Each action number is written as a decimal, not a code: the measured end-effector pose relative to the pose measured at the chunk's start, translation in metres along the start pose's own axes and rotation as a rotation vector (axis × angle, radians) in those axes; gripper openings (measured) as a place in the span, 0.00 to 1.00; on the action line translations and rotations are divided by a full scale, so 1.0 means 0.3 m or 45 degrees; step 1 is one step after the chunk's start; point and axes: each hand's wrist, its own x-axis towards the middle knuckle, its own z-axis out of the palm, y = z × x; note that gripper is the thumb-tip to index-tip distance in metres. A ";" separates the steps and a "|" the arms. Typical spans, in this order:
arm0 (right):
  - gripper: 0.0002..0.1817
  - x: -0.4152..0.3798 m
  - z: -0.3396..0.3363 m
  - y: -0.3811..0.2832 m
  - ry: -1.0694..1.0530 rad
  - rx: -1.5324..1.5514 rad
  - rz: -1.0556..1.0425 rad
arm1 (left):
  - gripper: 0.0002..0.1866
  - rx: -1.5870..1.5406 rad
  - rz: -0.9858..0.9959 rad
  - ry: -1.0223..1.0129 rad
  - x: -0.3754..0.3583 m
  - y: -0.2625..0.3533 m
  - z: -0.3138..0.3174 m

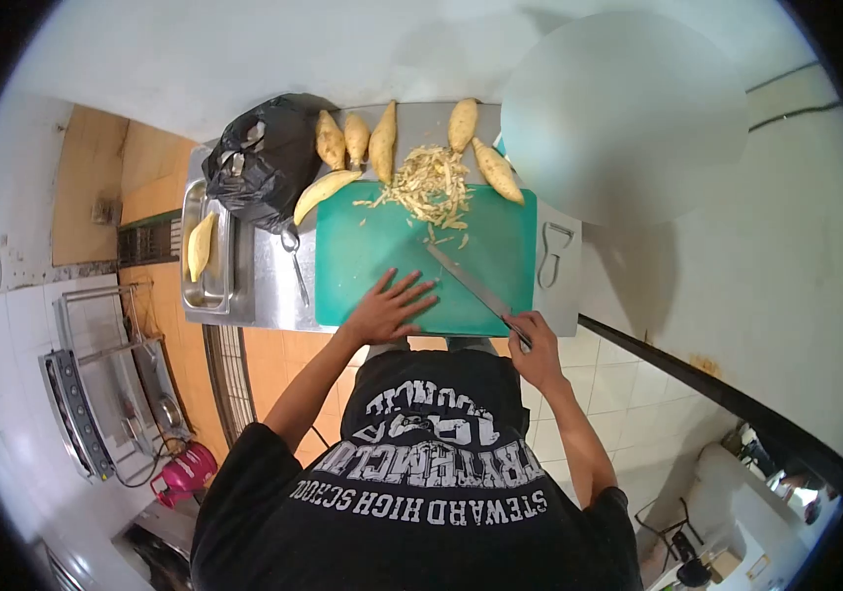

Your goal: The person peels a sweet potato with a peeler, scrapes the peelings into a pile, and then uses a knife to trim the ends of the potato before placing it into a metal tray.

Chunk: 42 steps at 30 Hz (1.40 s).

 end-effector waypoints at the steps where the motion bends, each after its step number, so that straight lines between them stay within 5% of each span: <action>1: 0.17 -0.032 0.001 0.010 0.008 -0.001 0.014 | 0.34 0.078 -0.046 0.010 0.026 -0.019 0.010; 9: 0.16 -0.135 0.039 0.062 0.167 0.002 0.100 | 0.33 0.267 -0.338 0.043 0.281 -0.206 -0.162; 14: 0.17 -0.095 -0.011 0.104 -0.090 -0.124 -0.129 | 0.36 0.201 -0.394 0.449 0.345 -0.312 -0.212; 16: 0.19 -0.006 -0.043 0.143 -0.359 -0.375 -0.366 | 0.36 0.169 -0.317 0.351 0.279 -0.259 -0.252; 20: 0.20 0.266 -0.058 0.157 -0.266 -0.388 -0.401 | 0.37 0.054 -0.209 0.299 0.030 -0.119 -0.174; 23: 0.19 0.385 -0.039 0.089 -0.308 -0.407 -0.393 | 0.35 0.008 -0.085 0.011 -0.097 -0.040 -0.068; 28: 0.16 0.326 -0.015 0.017 -0.054 -0.021 -0.264 | 0.36 -0.061 0.277 -0.039 0.010 -0.043 -0.015; 34: 0.14 0.051 -0.035 0.005 0.197 0.058 0.109 | 0.37 0.385 0.000 0.079 0.259 -0.233 -0.134; 36: 0.14 -0.027 -0.026 0.001 0.283 0.090 0.146 | 0.37 0.361 0.077 0.133 0.303 -0.224 -0.141; 39: 0.14 -0.126 0.001 0.021 0.359 0.128 0.164 | 0.36 0.207 0.660 -0.203 0.302 -0.147 -0.116; 42: 0.14 -0.194 0.020 0.035 0.330 0.155 0.228 | 0.35 -0.096 0.949 -0.329 0.338 -0.173 -0.095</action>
